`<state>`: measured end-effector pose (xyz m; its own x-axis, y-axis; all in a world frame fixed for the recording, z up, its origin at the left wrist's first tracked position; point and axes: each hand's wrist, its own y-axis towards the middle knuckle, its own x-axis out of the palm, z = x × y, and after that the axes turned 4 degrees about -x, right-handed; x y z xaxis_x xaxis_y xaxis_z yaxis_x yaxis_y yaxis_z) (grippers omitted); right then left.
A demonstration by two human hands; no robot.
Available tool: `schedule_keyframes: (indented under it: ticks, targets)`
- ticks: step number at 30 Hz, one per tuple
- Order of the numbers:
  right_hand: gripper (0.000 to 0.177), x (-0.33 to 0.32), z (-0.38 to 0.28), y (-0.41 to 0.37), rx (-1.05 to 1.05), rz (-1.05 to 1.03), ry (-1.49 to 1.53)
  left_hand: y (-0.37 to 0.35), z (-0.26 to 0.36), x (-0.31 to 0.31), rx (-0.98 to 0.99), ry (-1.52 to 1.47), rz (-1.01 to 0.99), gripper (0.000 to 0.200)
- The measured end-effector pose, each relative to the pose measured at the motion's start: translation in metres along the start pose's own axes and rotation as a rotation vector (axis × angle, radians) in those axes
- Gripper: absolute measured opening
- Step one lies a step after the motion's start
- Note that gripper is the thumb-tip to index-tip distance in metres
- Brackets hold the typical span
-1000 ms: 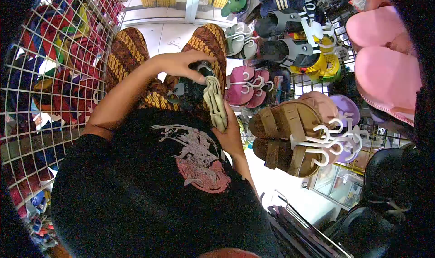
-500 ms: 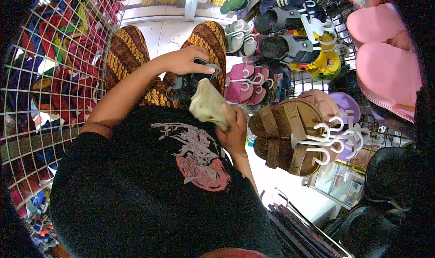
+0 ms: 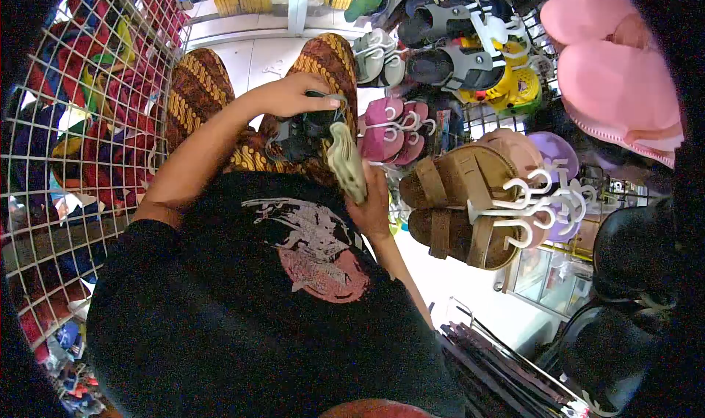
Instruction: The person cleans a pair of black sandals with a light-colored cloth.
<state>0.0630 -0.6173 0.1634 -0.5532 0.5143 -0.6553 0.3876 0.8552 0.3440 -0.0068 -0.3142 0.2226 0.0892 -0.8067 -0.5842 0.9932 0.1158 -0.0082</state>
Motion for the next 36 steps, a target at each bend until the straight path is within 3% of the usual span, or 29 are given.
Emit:
schedule_keyframes:
  ticks: [3,7,10,14,19,23,26,29,32,34,36]
  targets:
    - [0.079,-0.007,0.003,0.004,-0.177,-0.047,-0.04,-0.001,-0.002,-0.002,0.016,-0.026,-0.006,0.054]
    - [0.075,-0.004,0.0,0.007,-0.035,-0.059,0.011,0.0,-0.004,-0.006,-0.012,0.003,-0.057,0.053]
    - [0.076,-0.003,0.0,0.006,0.158,-0.09,0.017,-0.005,-0.002,-0.004,0.026,-0.071,0.019,0.055]
    - [0.072,-0.002,0.005,-0.001,-0.075,-0.085,-0.002,-0.002,-0.009,0.0,0.028,0.001,0.012,0.056]
    - [0.073,0.001,0.005,0.004,0.023,-0.078,0.003,0.001,-0.007,-0.008,-0.072,0.048,-0.1,0.059]
    - [0.072,0.004,0.005,0.002,0.033,-0.022,-0.013,-0.003,-0.004,-0.001,-0.156,0.067,0.05,0.069]
    - [0.07,0.004,0.004,0.0,0.022,0.033,-0.044,-0.003,0.008,0.003,-0.153,0.347,0.208,0.067]
    - [0.07,0.013,0.008,-0.006,0.028,0.079,-0.066,0.003,0.013,0.02,-0.326,0.482,0.409,0.076]
    - [0.073,0.007,0.001,0.0,-0.044,0.056,-0.113,0.006,0.033,0.012,-0.443,0.618,0.235,0.081]
    - [0.075,0.0,-0.006,0.01,-0.084,0.02,-0.173,0.011,0.019,0.016,-0.449,0.606,0.224,0.083]
    - [0.078,-0.001,-0.012,0.01,0.033,-0.016,-0.205,0.013,0.014,0.015,-0.469,0.521,0.202,0.088]
